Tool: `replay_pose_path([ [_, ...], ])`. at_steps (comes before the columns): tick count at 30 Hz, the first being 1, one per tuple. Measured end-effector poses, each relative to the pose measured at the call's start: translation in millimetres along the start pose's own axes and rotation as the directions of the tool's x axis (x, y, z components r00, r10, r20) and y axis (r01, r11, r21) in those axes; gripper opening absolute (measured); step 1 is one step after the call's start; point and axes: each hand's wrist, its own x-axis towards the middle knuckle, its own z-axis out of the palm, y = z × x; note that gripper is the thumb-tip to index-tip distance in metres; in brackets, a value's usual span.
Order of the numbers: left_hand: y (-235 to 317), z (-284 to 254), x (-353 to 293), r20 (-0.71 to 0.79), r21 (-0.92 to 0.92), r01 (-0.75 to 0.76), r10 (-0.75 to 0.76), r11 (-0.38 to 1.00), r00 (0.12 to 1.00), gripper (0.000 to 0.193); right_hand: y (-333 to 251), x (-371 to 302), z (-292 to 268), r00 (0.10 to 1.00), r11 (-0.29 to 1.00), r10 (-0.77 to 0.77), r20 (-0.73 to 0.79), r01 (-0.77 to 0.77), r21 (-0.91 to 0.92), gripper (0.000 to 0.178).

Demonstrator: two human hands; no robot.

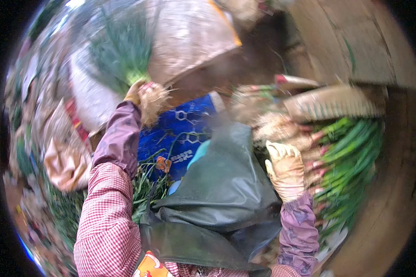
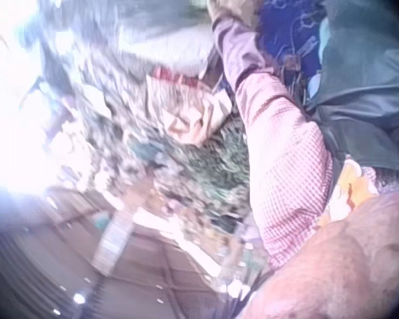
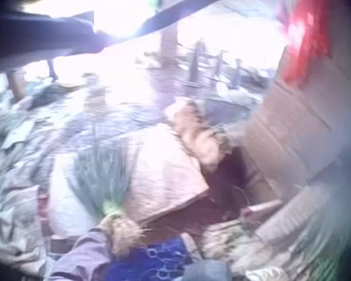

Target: The person gathers green onions into a bundle, aligns the roots, and ties them with a rubber band. The person repeats this process for multiple bunches, placing each finished bundle aside.

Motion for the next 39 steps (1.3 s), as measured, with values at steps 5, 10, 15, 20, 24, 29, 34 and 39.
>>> replay_pose_path([
  [5,-12,-55,62,0.216,0.201,0.331,-0.371,0.922,0.903,0.033,4,-77,0,0.928,0.927,0.355,-0.109,-0.335,0.169,0.039],
  [10,-22,-41,39,0.068,0.482,0.184,-0.246,0.856,0.967,0.044,1,-131,10,0.782,0.871,0.491,-0.384,-0.447,0.204,0.037],
  [15,-35,-1,-89,-0.013,0.683,-0.243,0.344,0.688,0.939,0.021,-9,-247,58,0.501,0.638,0.765,-0.406,-0.678,0.366,0.038],
  [20,-69,12,-141,0.291,0.589,-0.484,0.388,0.648,0.874,0.037,23,-332,108,-0.055,0.086,0.991,-0.119,-0.419,0.904,0.031],
  [24,-107,118,-237,0.573,0.517,-0.649,0.339,0.557,0.747,0.04,74,-364,137,-0.246,0.181,0.951,-0.187,-0.046,0.982,0.021],
  [29,-166,236,-359,0.823,0.344,-0.801,0.253,0.49,0.509,0.029,135,-374,110,-0.324,-0.147,0.941,-0.097,-0.649,0.747,0.036],
  [34,-247,294,-459,0.965,0.236,-0.905,0.026,0.355,0.261,0.015,180,-358,96,-0.21,-0.281,0.957,0.201,-0.844,0.457,0.049],
  [39,-330,312,-497,0.868,0.387,-0.673,-0.496,0.63,0.036,0.027,206,-401,134,-0.088,-0.2,0.98,0.181,-0.323,0.925,0.04],
])
